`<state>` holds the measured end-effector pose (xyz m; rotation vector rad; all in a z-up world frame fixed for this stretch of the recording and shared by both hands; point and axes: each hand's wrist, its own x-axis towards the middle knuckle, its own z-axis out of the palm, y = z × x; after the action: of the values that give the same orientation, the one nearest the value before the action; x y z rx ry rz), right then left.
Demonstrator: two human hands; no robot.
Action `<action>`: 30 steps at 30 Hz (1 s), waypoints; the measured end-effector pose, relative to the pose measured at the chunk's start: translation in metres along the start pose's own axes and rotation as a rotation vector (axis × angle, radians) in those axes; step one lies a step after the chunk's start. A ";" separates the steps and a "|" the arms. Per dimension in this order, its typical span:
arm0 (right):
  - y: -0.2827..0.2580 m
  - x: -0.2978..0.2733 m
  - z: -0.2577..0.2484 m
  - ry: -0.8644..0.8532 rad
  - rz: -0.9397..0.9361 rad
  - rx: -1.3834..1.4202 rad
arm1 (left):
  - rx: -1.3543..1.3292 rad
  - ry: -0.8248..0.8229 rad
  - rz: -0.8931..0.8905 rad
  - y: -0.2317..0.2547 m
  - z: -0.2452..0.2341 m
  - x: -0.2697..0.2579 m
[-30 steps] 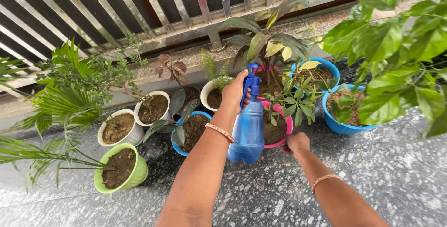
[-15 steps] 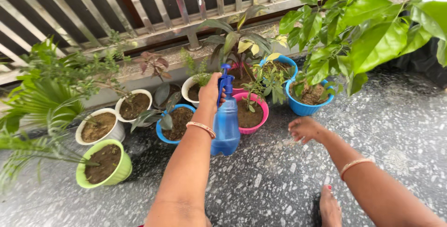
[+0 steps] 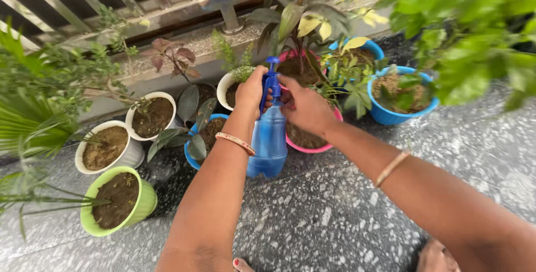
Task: The person uses a blue spray bottle to mist water onto several potted plants arranged on a tiled floor. They move the bottle from one pot to the next, spraying the soil and leaves of each plant in sequence.
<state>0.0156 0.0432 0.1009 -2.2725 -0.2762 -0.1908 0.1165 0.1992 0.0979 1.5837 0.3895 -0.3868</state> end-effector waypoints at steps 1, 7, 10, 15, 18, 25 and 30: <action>0.012 0.022 0.005 -0.008 0.012 0.024 | -0.001 -0.021 -0.017 0.001 0.001 0.018; 0.092 0.106 0.028 -0.152 0.070 0.363 | 0.019 -0.093 -0.104 -0.004 0.012 0.097; 0.117 0.112 0.022 -0.209 0.113 0.456 | 0.109 -0.132 -0.201 -0.002 0.024 0.132; 0.128 0.135 -0.004 -0.220 0.155 0.533 | 0.137 -0.216 -0.211 0.015 0.042 0.173; 0.130 0.152 -0.008 -0.228 0.148 0.666 | 0.128 -0.228 -0.215 0.026 0.054 0.174; 0.133 0.157 -0.003 -0.189 0.293 0.779 | 0.185 -0.142 -0.182 0.037 0.058 0.153; 0.130 0.153 0.001 -0.173 0.376 0.750 | 0.137 -0.199 -0.183 0.030 0.063 0.165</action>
<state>0.1971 -0.0190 0.0409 -1.5525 0.0062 0.2696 0.2756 0.1374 0.0435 1.6293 0.3615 -0.7184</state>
